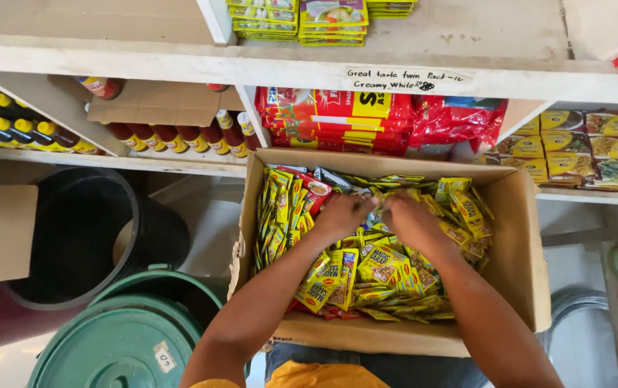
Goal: Stocking seasoning packets from a cardboard box onto store shelves.
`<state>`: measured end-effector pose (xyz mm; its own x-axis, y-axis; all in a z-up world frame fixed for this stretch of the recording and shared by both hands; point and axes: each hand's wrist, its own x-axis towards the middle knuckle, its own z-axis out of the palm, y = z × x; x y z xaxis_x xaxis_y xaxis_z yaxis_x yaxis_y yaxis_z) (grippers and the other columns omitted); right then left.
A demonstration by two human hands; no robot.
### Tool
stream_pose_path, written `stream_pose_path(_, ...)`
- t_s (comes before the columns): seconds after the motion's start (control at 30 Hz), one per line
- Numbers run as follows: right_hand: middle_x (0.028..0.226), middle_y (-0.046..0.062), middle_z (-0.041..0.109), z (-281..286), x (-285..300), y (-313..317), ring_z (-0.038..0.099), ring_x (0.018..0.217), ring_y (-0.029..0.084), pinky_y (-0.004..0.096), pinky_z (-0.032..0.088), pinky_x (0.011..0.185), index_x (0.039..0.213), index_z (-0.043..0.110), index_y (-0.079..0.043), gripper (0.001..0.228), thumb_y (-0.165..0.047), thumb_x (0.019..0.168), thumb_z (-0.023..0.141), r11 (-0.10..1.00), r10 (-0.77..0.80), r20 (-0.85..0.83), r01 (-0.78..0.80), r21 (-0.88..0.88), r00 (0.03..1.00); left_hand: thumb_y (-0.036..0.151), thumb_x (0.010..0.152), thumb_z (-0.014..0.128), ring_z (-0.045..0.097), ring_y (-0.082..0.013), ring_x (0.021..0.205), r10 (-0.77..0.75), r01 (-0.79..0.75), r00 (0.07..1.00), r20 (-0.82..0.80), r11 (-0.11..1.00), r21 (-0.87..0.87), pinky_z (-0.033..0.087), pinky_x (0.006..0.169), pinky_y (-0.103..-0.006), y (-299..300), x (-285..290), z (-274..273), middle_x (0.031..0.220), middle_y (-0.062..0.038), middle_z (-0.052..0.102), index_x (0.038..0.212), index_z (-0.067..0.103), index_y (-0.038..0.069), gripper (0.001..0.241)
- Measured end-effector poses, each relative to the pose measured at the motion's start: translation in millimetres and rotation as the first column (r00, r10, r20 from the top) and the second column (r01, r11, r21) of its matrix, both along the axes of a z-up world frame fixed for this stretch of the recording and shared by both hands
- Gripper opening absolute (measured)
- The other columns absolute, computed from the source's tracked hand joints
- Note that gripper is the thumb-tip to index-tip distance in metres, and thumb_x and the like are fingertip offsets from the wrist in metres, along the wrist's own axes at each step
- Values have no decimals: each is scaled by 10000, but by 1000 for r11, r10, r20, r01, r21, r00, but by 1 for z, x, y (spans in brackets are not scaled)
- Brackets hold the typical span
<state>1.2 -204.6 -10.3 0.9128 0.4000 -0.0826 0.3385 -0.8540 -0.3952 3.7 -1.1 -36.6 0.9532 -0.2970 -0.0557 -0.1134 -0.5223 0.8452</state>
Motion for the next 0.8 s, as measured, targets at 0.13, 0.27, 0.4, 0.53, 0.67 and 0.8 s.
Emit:
stream_pose_path(0.13, 978, 167, 750, 17, 9, -2, 736, 896, 347, 446, 564, 827, 1029, 739, -73, 203, -181, 870, 674, 979, -64, -184, 97, 181, 981, 338, 921, 672, 663, -335, 650, 37, -98, 952, -304, 978, -186, 530, 614, -451, -1, 8, -42, 759, -123, 724, 951, 688, -8, 348)
stream_pose_path(0.27, 994, 179, 737, 33, 13, -14, 706, 953, 368, 451, 541, 842, 1048, 711, -43, 199, -190, 928, 650, 968, -80, -79, 97, 233, 994, 297, 951, 717, 631, -277, 672, 1, 0, 1000, -20, 1000, 30, 523, 668, -419, 16, 14, -41, 776, -161, 683, 939, 713, -25, 322)
stream_pose_path(0.4, 998, 199, 725, 16, 18, -9, 693, 953, 373, 451, 524, 844, 1052, 710, -31, 270, -278, 945, 692, 986, -27, -152, 51, 157, 988, 209, 908, 728, 659, -235, 733, -74, 69, 997, -14, 974, -216, 529, 677, -381, 14, 18, -60, 842, -123, 718, 1034, 724, 49, 204)
stream_pose_path(0.53, 970, 134, 741, -27, 27, -26, 718, 894, 284, 402, 556, 820, 1076, 630, -24, 299, -253, 896, 699, 880, -50, -251, 161, 446, 967, 199, 911, 750, 715, -271, 776, 108, -135, 975, -193, 982, -131, 551, 718, -392, 14, 16, -23, 848, -146, 743, 988, 704, 45, 178)
stream_pose_path(0.67, 999, 108, 704, 13, 18, -9, 675, 904, 222, 385, 516, 812, 1207, 627, -52, 388, -230, 875, 717, 906, 0, -172, 73, 416, 985, 158, 899, 742, 703, -234, 858, 62, -43, 989, 137, 990, -133, 556, 780, -383, 14, 16, -32, 918, -141, 731, 991, 765, 36, 154)
stream_pose_path(0.8, 947, 79, 716, 4, 20, -9, 632, 847, 159, 346, 526, 795, 1081, 675, -46, 263, -269, 944, 710, 909, -27, -205, 109, 402, 978, 187, 906, 751, 698, -205, 861, 100, -57, 979, 177, 971, -232, 551, 771, -374, 10, 14, -20, 929, -105, 728, 1014, 790, 56, 174)
